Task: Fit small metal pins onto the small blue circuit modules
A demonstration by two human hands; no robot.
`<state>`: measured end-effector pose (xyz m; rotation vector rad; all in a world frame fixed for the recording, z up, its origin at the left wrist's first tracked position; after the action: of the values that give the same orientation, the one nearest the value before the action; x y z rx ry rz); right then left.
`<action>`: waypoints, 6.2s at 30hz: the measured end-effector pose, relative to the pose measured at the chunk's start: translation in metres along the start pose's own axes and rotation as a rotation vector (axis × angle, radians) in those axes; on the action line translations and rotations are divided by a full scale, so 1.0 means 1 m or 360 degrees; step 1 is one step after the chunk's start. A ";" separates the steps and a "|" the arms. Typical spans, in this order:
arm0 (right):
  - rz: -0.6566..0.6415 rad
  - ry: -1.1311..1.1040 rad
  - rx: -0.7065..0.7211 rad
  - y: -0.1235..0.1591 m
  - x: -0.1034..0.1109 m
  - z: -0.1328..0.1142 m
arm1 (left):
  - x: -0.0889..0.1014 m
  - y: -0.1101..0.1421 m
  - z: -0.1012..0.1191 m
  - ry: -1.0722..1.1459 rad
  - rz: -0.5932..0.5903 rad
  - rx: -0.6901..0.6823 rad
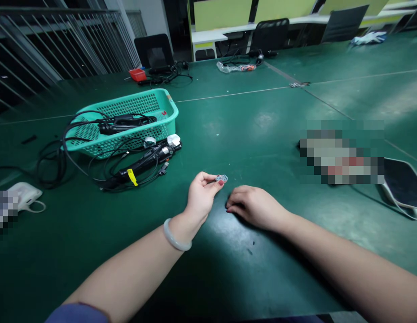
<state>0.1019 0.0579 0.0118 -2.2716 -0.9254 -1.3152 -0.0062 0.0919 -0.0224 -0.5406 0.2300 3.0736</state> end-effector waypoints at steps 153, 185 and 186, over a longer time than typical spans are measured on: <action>0.0247 -0.0088 -0.0137 0.000 0.031 0.040 | -0.015 0.003 -0.011 0.0085 -0.0218 0.0208; 0.1016 0.0684 0.0166 0.021 0.057 -0.025 | -0.022 0.004 -0.009 0.0143 -0.0306 0.0181; 0.1013 0.0696 0.0170 0.021 0.056 -0.025 | -0.022 0.004 -0.009 0.0149 -0.0306 0.0182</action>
<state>0.1208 0.0478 0.0732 -1.8441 -0.0991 -1.3258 0.0179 0.0868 -0.0230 -0.6595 0.3316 2.8331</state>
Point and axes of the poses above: each hand's wrist, its own y-axis away from the middle knuckle, its own x-axis out of the back of the hand, z = x × y, the point moved 9 cm from there along -y, towards the middle knuckle, and after that the axes turned 7 degrees about -z, right-handed, at the moved point
